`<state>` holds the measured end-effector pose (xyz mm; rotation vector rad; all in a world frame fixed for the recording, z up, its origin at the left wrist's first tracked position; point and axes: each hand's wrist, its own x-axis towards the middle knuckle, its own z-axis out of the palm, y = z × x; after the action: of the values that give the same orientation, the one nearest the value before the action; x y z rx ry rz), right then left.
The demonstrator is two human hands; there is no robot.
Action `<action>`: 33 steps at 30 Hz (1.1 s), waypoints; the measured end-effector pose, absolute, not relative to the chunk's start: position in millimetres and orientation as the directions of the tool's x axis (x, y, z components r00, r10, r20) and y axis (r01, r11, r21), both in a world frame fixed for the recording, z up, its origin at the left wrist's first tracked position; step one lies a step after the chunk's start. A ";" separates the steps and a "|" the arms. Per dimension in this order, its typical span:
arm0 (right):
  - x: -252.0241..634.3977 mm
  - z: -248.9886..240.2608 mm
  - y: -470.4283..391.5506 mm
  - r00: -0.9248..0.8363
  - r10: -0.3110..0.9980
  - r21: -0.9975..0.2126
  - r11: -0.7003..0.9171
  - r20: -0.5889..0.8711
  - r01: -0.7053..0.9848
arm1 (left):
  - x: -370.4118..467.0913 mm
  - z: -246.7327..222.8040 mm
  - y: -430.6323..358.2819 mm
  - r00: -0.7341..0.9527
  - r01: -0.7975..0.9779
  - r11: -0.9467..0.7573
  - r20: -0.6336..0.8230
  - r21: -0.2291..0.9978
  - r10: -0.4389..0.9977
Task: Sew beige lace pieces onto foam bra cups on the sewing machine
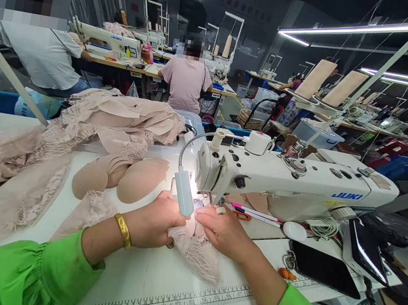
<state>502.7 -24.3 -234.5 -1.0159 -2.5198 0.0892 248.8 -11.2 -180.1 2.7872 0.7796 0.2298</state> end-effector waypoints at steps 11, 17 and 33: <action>504.1 -236.5 -23.6 -0.688 0.618 -0.218 0.783 0.382 0.582 | 242.3 -180.1 -8.2 0.895 0.406 -0.886 0.098 0.223 0.435; 504.6 -233.3 -25.0 -0.654 0.666 -0.203 0.740 0.358 0.641 | 241.6 -181.2 -5.3 0.879 0.428 -0.882 0.136 0.197 0.457; 506.2 -229.1 -19.7 -0.485 0.714 -0.247 0.658 0.505 0.711 | 242.7 -176.5 5.3 0.842 0.469 -0.857 0.185 0.212 0.507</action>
<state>506.2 -19.7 -229.1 -1.1008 -2.2937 0.0062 242.7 5.3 -176.5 2.8613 0.7632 0.3526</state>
